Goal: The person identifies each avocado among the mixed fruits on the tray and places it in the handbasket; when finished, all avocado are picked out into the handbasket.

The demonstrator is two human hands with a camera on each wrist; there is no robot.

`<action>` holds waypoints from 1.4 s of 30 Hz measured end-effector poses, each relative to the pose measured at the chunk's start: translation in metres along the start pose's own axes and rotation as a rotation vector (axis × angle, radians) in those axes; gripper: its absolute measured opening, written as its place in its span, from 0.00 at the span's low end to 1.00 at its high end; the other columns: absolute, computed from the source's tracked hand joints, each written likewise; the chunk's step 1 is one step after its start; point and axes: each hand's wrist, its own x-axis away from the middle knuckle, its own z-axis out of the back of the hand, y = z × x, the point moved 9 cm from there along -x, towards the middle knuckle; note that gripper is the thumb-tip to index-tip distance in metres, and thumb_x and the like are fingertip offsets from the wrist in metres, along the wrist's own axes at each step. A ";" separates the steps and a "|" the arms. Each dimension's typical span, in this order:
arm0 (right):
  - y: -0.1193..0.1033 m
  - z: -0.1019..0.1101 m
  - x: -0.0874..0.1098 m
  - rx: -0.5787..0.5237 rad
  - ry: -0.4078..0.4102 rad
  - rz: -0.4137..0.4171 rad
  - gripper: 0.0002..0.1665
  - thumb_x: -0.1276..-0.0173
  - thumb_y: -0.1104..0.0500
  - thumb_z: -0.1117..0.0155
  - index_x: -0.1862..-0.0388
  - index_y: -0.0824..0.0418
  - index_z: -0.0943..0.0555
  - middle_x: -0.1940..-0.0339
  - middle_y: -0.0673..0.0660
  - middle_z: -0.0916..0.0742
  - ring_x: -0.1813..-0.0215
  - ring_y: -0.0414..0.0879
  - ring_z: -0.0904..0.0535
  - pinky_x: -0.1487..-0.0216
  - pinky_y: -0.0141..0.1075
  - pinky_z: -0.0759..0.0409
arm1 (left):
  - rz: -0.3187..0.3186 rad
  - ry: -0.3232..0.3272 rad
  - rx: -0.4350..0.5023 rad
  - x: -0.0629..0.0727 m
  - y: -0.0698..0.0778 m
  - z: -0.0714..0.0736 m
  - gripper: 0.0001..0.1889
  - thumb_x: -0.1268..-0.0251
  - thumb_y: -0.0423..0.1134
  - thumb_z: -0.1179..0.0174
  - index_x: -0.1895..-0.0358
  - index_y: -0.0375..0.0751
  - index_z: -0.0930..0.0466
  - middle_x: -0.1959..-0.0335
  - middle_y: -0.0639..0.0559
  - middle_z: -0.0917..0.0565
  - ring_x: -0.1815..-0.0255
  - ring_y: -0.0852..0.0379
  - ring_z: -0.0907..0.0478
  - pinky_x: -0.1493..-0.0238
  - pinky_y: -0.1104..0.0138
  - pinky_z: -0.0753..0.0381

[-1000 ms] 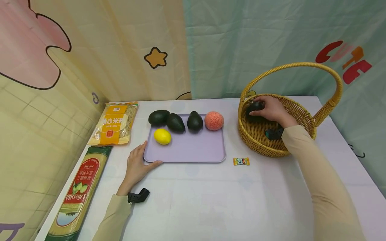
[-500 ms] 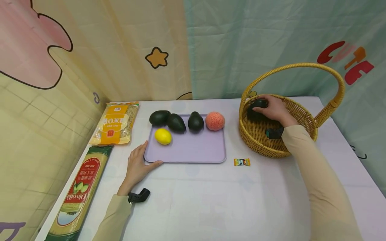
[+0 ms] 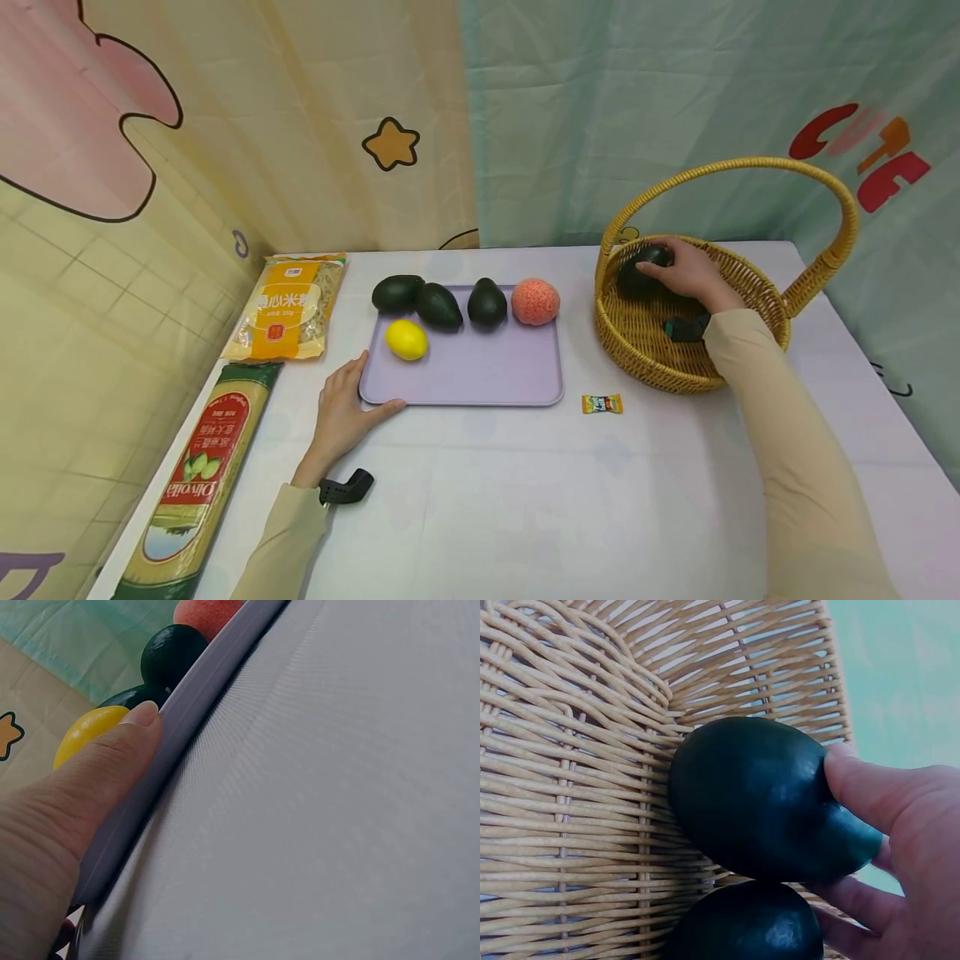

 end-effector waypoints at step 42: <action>0.017 0.018 0.021 -0.078 0.287 -0.010 0.40 0.27 0.42 0.54 0.33 0.75 0.39 0.43 0.81 0.30 0.44 0.73 0.34 0.48 0.64 0.35 | 0.014 -0.003 0.012 0.000 0.002 0.002 0.54 0.54 0.61 0.29 0.26 0.40 0.47 0.31 0.38 0.40 0.32 0.41 0.49 0.34 0.48 0.53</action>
